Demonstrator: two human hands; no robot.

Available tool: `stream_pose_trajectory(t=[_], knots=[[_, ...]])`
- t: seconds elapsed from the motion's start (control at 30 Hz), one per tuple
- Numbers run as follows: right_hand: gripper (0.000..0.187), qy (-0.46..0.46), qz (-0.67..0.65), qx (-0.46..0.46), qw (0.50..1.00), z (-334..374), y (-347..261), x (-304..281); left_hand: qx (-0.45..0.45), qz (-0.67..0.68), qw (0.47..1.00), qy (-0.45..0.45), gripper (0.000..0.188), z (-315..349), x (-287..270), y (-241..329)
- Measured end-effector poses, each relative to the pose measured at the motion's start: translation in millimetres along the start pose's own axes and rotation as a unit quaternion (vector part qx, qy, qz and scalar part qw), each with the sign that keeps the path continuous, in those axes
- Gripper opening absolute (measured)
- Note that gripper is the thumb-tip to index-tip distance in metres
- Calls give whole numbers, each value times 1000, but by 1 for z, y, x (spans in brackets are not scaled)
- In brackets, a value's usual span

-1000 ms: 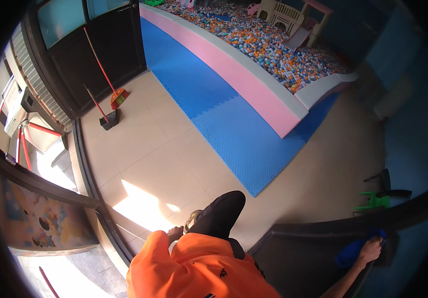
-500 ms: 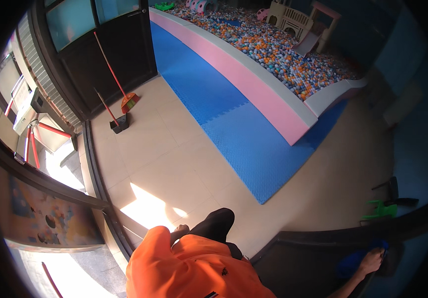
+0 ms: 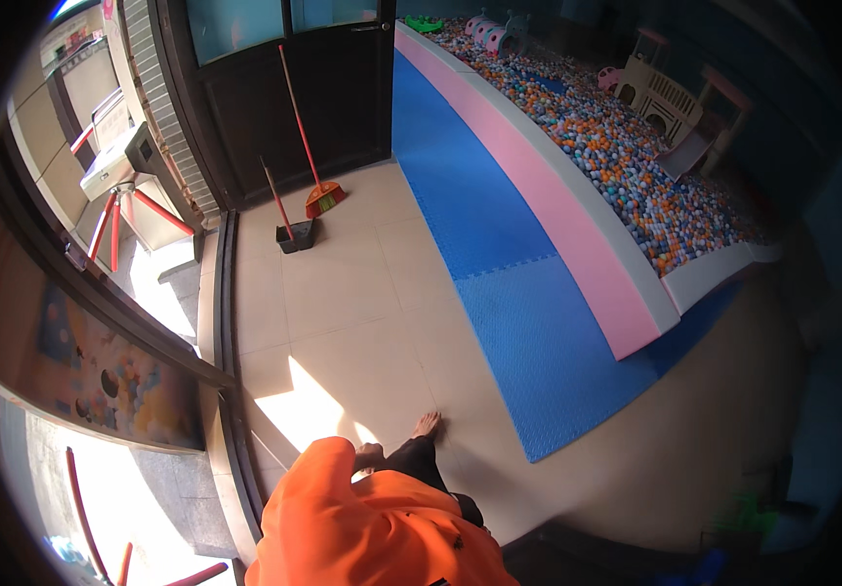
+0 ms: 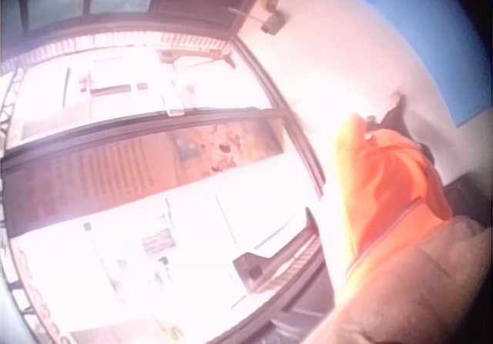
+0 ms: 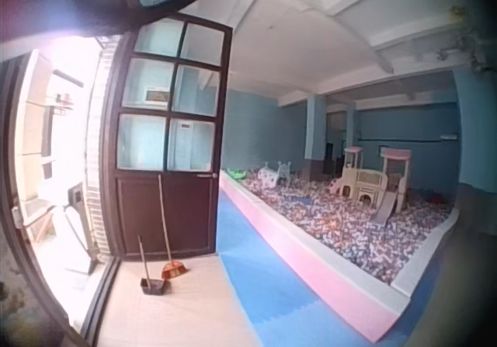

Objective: The person wipes a metal turnstile and a glass door with a blue cloth. They then walk into a play area and wipe the padded edge of a ball pit with the same cloth.

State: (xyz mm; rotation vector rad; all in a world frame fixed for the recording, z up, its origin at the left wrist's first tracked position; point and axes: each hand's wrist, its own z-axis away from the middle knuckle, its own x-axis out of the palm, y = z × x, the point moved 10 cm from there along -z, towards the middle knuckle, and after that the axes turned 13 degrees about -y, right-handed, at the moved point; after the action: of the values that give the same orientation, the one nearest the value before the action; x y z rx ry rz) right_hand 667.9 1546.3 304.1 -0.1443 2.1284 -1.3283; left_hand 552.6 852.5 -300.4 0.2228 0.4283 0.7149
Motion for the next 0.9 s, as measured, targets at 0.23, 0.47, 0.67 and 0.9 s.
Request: stream_pose_trajectory(t=[0.23,0.47,0.67,0.9], knots=[[34,-253,-113,170,946,29,11,245,51,-14,999,4,25,-29,-65,68],[32,-457,-109,154,869,51,-59,444,12,125,992,-19,26,-72,-146,82],[21,-563,-138,165,798,67,-97,582,19,402,910,95,20,-43,-202,44],[18,-714,-86,130,683,139,-160,729,-103,489,860,106,27,-9,-132,-34]])
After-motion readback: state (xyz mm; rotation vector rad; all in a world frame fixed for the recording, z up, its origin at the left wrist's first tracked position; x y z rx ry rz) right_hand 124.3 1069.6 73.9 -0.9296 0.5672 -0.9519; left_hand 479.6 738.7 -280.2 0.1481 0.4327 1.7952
